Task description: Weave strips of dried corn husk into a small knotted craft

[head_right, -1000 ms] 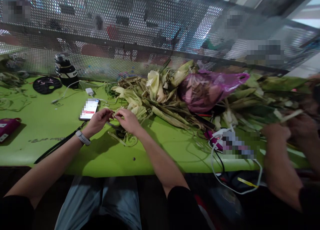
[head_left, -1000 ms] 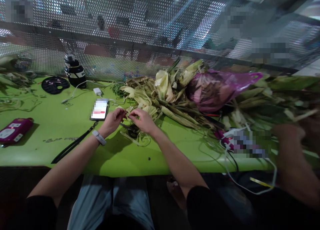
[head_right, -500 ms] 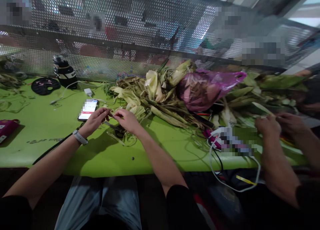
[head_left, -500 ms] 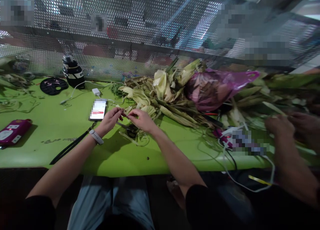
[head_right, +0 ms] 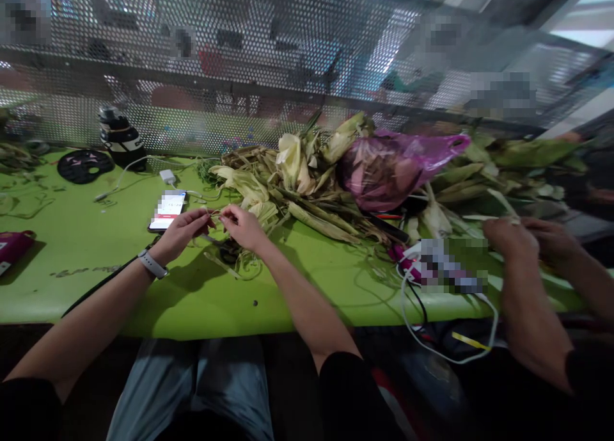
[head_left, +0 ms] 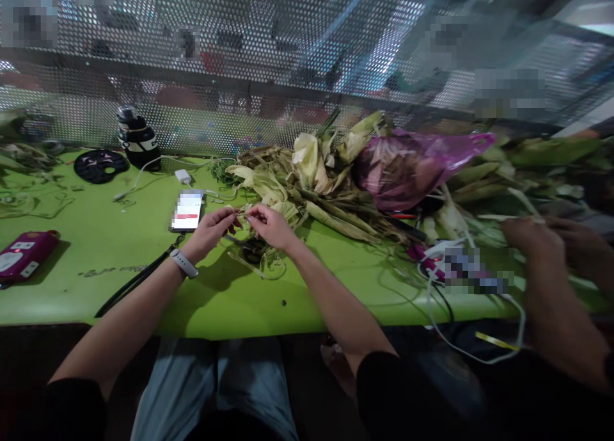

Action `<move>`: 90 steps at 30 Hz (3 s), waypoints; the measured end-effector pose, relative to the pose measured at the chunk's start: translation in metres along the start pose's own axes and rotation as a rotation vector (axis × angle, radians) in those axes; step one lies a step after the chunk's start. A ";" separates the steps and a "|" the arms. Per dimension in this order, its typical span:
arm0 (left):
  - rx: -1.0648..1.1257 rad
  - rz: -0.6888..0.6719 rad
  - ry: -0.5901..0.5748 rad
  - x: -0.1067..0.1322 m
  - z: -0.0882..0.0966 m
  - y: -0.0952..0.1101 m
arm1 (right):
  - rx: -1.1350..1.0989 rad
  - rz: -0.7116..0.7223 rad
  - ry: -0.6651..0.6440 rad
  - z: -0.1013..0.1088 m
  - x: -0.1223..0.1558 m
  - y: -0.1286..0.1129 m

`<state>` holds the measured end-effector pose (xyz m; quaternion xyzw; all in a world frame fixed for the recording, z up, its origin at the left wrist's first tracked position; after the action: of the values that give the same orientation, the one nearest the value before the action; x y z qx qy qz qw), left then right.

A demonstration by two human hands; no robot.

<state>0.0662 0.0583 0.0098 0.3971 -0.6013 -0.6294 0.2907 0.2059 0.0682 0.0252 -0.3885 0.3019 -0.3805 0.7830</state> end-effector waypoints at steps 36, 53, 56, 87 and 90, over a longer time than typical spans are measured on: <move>0.427 0.036 -0.075 0.006 -0.022 0.002 | -0.282 0.016 -0.122 -0.015 0.000 -0.007; 0.259 -0.047 -0.122 0.008 -0.025 0.012 | -0.387 -0.043 -0.098 -0.015 0.001 -0.003; 0.229 -0.080 -0.139 0.009 -0.026 0.016 | -0.442 -0.028 -0.108 -0.016 0.001 -0.008; 0.326 -0.050 -0.165 0.008 -0.023 0.021 | -0.478 0.061 -0.079 -0.011 0.002 -0.011; 0.361 -0.058 -0.165 0.009 -0.022 0.022 | -0.481 0.068 -0.105 -0.013 0.001 -0.010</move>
<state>0.0782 0.0370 0.0312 0.4071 -0.7146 -0.5499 0.1461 0.1927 0.0583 0.0272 -0.5726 0.3556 -0.2503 0.6950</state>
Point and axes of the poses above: each hand's wrist, its own x-axis away from the middle knuckle, its own z-axis out of the back of the hand, y = z × x, the point moved 8 cm from there along -x, towards the middle knuckle, and after that the axes turned 14 degrees about -y, right-handed, at the moved point
